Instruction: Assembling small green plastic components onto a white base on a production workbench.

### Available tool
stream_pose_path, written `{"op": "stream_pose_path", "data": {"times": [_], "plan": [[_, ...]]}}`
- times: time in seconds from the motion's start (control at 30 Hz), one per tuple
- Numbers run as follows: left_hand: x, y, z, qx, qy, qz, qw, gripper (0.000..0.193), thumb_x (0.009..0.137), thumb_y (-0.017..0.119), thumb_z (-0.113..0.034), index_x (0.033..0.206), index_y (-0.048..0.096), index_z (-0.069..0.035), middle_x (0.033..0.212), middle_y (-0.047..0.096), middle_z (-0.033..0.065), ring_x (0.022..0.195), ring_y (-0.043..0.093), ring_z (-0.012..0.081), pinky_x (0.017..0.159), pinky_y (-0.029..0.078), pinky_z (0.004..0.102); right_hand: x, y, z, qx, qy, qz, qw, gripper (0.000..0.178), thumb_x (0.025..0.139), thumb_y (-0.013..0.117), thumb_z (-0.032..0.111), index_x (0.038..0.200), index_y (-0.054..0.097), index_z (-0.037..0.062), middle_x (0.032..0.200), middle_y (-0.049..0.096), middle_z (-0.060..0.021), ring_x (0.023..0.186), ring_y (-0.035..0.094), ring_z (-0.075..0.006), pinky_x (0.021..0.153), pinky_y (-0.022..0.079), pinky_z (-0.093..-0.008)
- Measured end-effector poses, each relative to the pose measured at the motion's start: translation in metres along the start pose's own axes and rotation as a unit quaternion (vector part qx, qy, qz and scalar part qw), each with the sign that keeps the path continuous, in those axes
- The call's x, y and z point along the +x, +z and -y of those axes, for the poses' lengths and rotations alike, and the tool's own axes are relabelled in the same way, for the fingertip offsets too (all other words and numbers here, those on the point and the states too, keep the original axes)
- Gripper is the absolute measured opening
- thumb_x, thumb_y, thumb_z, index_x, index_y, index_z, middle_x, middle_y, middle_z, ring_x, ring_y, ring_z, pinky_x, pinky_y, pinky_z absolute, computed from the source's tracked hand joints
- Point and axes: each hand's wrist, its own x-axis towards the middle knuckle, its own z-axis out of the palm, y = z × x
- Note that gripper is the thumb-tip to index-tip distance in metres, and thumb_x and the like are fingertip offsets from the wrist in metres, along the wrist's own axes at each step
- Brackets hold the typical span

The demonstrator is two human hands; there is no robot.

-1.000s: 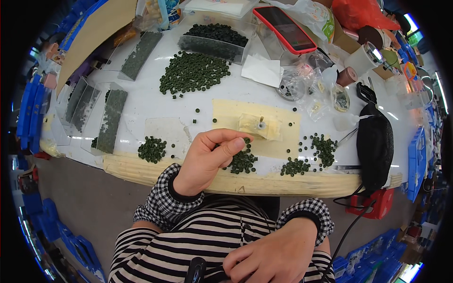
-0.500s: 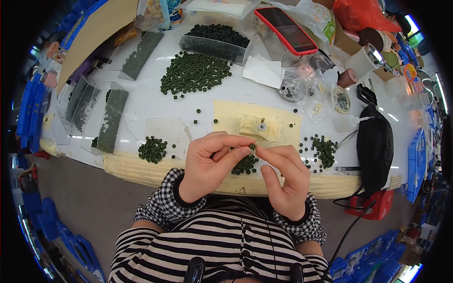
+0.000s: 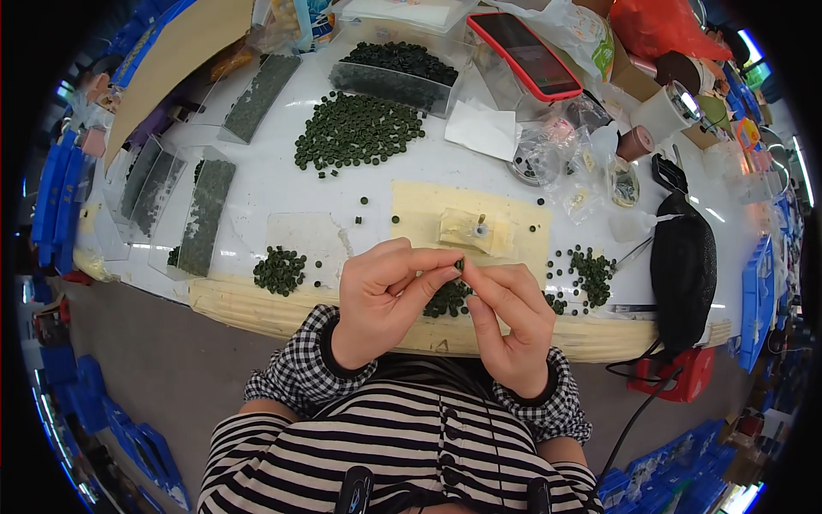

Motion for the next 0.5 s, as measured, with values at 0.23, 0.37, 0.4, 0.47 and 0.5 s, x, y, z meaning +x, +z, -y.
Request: {"op": "stream_pose_path", "data": {"times": [0.23, 0.37, 0.4, 0.47, 0.5], "plan": [[-0.0018, 0.0002, -0.0016, 0.026, 0.032, -0.004, 0.999, 0.024, 0.077, 0.071, 0.002, 0.1, 0.073, -0.006, 0.056, 0.043, -0.0003, 0.05, 0.036, 0.008, 0.046, 0.027, 0.0231, -0.0013, -0.0005, -0.0016, 0.0, -0.014, 0.014, 1.0, 0.037, 0.075, 0.066, -0.006, 0.112, 0.066, -0.0004, 0.092, 0.064, -0.0112, 0.076, 0.058, -0.0239, 0.066, 0.047, -0.0293], [-0.0015, -0.0011, 0.0005, 0.02, 0.015, 0.011, 1.0, 0.025, 0.078, 0.071, 0.003, 0.1, 0.073, -0.007, 0.056, 0.041, -0.0005, 0.05, 0.036, 0.0076, 0.046, 0.027, 0.0232, -0.0018, 0.0001, 0.0002, -0.01, -0.011, 0.014, 1.0, 0.037, 0.075, 0.066, -0.006, 0.112, 0.066, -0.0005, 0.091, 0.064, -0.0113, 0.075, 0.057, -0.0237, 0.064, 0.046, -0.0292], [-0.0017, -0.0015, 0.0012, 0.018, 0.009, 0.014, 1.0, 0.025, 0.078, 0.07, 0.003, 0.1, 0.073, -0.007, 0.056, 0.04, -0.0006, 0.05, 0.035, 0.0075, 0.046, 0.027, 0.0232, -0.0025, 0.0009, 0.0001, -0.014, -0.011, 0.013, 1.0, 0.037, 0.075, 0.066, -0.006, 0.112, 0.066, -0.0005, 0.091, 0.064, -0.0113, 0.074, 0.057, -0.0237, 0.064, 0.046, -0.0292], [-0.0031, -0.0025, 0.0031, 0.016, 0.005, 0.017, 1.0, 0.024, 0.078, 0.07, 0.003, 0.1, 0.073, -0.007, 0.056, 0.04, -0.0009, 0.05, 0.035, 0.0072, 0.046, 0.027, 0.0233, -0.0037, 0.0021, 0.0002, -0.019, -0.011, 0.012, 1.0, 0.037, 0.075, 0.067, -0.006, 0.112, 0.066, -0.0003, 0.09, 0.064, -0.0113, 0.074, 0.057, -0.0237, 0.064, 0.046, -0.0292], [-0.0038, -0.0028, 0.0036, 0.015, 0.003, 0.019, 1.0, 0.024, 0.078, 0.07, 0.003, 0.1, 0.073, -0.006, 0.055, 0.039, -0.001, 0.05, 0.035, 0.0071, 0.046, 0.027, 0.0233, -0.0043, 0.0025, 0.0003, -0.02, -0.01, 0.013, 1.0, 0.038, 0.075, 0.067, -0.006, 0.112, 0.066, -0.0003, 0.09, 0.064, -0.0113, 0.074, 0.057, -0.0238, 0.063, 0.046, -0.0292]]}}
